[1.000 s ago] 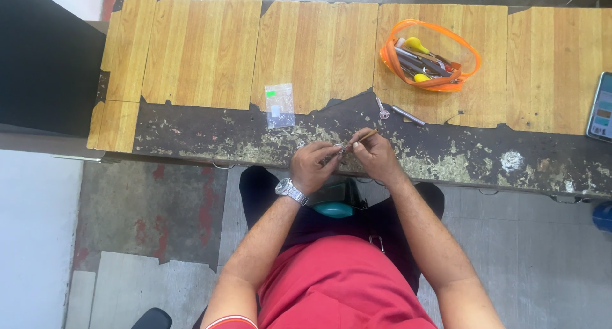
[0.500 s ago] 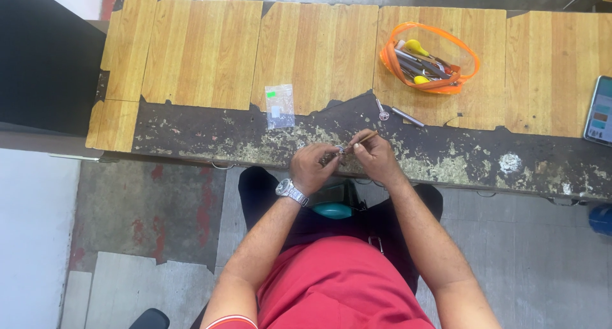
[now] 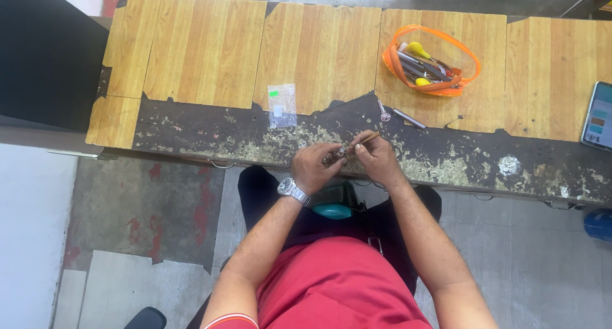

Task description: Rekeying a lock cylinder by manually inserting pins into the plug and testing with a key.

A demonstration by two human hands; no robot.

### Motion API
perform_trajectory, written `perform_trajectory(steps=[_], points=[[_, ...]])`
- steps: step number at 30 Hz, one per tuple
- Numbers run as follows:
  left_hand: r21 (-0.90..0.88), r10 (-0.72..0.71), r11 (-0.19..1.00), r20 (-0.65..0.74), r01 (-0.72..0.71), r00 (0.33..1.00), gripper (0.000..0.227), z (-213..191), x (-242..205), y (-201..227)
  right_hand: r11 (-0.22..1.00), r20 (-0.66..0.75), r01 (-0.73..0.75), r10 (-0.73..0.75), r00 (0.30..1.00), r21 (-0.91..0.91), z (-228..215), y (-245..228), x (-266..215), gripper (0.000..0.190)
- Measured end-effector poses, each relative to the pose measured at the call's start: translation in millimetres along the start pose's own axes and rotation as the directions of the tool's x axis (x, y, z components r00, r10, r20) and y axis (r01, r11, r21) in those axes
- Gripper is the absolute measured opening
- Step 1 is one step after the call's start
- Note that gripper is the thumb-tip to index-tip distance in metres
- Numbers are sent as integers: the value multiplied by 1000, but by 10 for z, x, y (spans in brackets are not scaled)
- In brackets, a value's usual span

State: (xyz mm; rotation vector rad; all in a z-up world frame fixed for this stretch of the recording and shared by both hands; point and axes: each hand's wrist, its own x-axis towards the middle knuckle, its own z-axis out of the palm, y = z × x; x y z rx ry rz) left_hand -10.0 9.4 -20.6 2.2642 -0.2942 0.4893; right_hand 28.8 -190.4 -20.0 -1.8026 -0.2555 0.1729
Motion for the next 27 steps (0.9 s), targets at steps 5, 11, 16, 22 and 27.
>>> perform_trajectory(steps=[5, 11, 16, 22, 27], points=[[-35, -44, 998, 2, 44, 999, 20, 15, 17, 5, 1000, -3, 12, -12, 1000, -9, -5, 5, -1, 12], [-57, -56, 997, 0, 56, 998, 16, 59, -19, -58, 998, -5, 22, -23, 1000, -52, -9, -12, 6, 12], [-62, -43, 997, 10, 44, 999, 16, 59, -38, -70, 996, -3, 37, -38, 999, -78, -34, -112, -28, 12], [-45, -28, 999, -1, 28, 1000, 17, 48, -31, -57, 995, -11, 41, -42, 999, -90, -20, -87, -4, 13], [-26, -20, 999, -12, 19, 1000, 17, 81, -45, -65, 992, -179, 12, 11, 984, 128, -138, -127, 26, 17]])
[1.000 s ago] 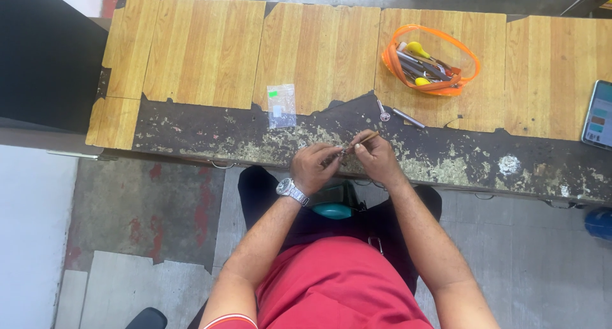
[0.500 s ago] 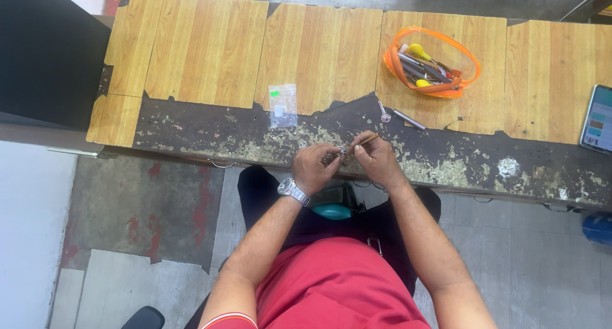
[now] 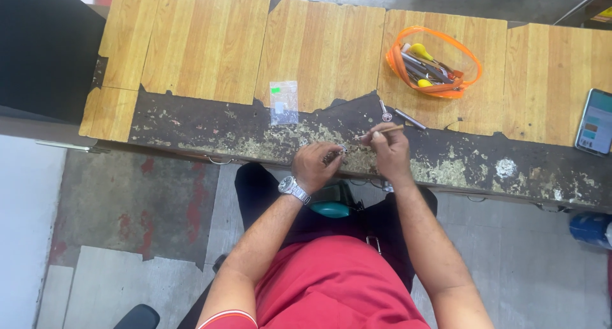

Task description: Rekeying a lock cylinder by manually inserting pins into the plug and testing with a key.

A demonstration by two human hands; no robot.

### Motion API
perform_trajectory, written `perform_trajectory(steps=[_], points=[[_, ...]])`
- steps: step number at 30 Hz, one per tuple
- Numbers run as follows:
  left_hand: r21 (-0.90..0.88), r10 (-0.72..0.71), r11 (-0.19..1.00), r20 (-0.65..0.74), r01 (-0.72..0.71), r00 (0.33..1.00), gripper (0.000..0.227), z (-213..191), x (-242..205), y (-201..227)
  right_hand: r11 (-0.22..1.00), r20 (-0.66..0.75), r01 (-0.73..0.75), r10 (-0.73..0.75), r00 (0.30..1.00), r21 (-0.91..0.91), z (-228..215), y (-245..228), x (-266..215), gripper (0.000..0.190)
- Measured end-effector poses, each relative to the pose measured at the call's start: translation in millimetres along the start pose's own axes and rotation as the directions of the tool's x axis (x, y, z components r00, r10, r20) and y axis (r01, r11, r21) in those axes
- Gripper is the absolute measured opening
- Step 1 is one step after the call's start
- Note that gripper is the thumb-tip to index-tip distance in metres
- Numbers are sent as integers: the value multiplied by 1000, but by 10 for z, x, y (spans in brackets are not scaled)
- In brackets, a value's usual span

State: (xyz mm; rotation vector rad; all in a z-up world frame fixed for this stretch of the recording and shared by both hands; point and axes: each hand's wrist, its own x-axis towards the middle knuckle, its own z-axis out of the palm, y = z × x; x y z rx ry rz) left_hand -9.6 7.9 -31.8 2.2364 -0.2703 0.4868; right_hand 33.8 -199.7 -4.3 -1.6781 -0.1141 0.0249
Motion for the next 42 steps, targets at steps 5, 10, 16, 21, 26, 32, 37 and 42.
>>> perform_trajectory(steps=[5, 10, 16, 21, 26, 32, 37, 42], points=[[-64, -94, 993, 20, 95, 995, 14, -86, 41, 64, 855, 59, -219, 277, 959, -471, -71, -528, 131, 35], [-470, -413, 755, 199, 457, 889, 25, -132, 168, 152, 676, 102, -172, 346, 933, -716, -15, -683, 197, 41], [-728, -499, 409, 326, 550, 803, 26, -64, 151, 134, 844, 78, -132, 201, 976, -520, 143, -1123, -181, 60], [-822, -493, 188, 394, 537, 776, 24, 26, 104, 379, 835, 140, 348, -319, 937, -426, 250, -433, -353, 57], [-747, -432, 392, 365, 537, 824, 26, -48, 127, 363, 807, 129, 347, -326, 937, -478, 206, -526, -369, 45], [-630, -375, 626, 273, 460, 886, 16, -125, 246, 463, 929, 38, 125, -119, 992, -350, 285, -578, -387, 37], [-607, -408, 633, 265, 480, 874, 26, -269, 373, 429, 982, -1, -84, 85, 996, -171, 259, -501, -347, 38], [-553, -459, 687, 170, 470, 872, 25, -404, 392, 171, 964, 115, -143, 120, 986, 223, 119, -338, -376, 44]])
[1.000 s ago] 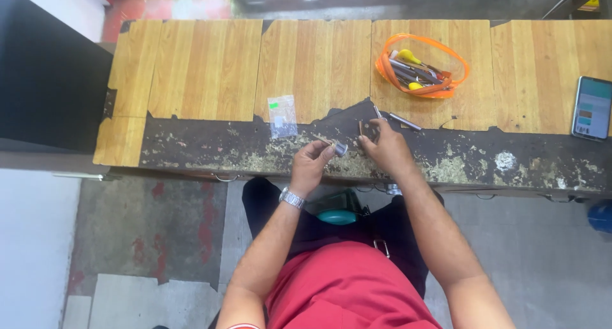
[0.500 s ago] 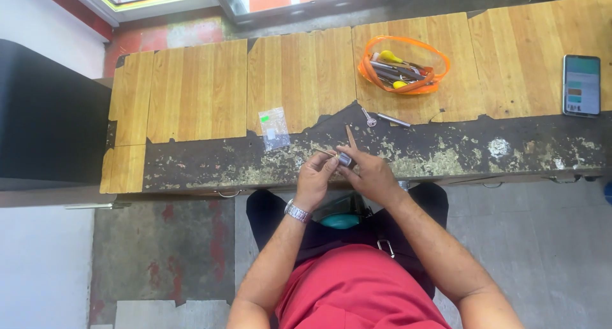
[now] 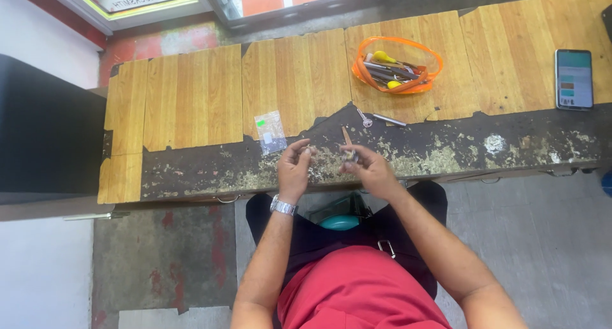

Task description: Rekeying a lock cylinder by manually inserting pins into the plug and testing with a key.

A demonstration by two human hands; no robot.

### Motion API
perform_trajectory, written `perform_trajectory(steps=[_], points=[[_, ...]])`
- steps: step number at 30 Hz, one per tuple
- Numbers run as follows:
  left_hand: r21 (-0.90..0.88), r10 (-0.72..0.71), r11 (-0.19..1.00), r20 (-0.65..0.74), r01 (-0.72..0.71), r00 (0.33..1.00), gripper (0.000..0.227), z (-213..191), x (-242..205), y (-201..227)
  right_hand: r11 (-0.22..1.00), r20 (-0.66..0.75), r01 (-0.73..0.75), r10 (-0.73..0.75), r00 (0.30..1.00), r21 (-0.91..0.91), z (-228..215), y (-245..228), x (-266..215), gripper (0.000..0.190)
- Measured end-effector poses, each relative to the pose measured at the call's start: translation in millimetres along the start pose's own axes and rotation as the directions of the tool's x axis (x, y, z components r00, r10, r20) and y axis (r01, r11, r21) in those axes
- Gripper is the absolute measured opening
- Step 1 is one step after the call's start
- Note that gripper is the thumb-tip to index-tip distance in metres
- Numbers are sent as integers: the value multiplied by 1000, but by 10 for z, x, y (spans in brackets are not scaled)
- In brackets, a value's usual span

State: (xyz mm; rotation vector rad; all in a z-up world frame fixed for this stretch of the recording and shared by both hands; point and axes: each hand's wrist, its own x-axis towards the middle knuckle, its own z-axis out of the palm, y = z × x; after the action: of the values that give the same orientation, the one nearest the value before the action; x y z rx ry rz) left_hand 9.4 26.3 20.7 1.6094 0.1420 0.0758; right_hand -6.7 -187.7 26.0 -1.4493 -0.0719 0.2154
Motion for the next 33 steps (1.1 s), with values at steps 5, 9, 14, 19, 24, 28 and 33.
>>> perform_trajectory(steps=[5, 9, 14, 19, 24, 28, 33], points=[[67, 38, 997, 22, -39, 999, 22, -39, -81, 22, 997, 77, 80, -81, 994, 18, -18, -39, -47, 42], [143, 59, 988, 34, -63, 998, 21, -68, -112, -60, 994, 105, 101, -106, 989, 46, -37, -46, -54, 41], [135, 39, 990, 33, -43, 999, 21, -96, -124, -202, 992, 127, 116, -121, 984, 44, -67, -92, -62, 40], [140, 28, 990, 35, -32, 999, 22, -118, -111, -260, 989, 144, 137, -143, 979, 52, -103, -27, -60, 40], [122, 13, 992, 37, -17, 999, 23, -107, -106, -289, 984, 150, 147, -161, 975, 101, -117, 23, -63, 38], [135, 21, 990, 42, -26, 999, 22, -104, -107, -302, 983, 176, 148, -166, 970, 114, -127, 39, -55, 37], [139, 24, 990, 47, -31, 999, 22, -97, -107, -279, 981, 197, 159, -179, 964, 111, -141, 116, -41, 36]])
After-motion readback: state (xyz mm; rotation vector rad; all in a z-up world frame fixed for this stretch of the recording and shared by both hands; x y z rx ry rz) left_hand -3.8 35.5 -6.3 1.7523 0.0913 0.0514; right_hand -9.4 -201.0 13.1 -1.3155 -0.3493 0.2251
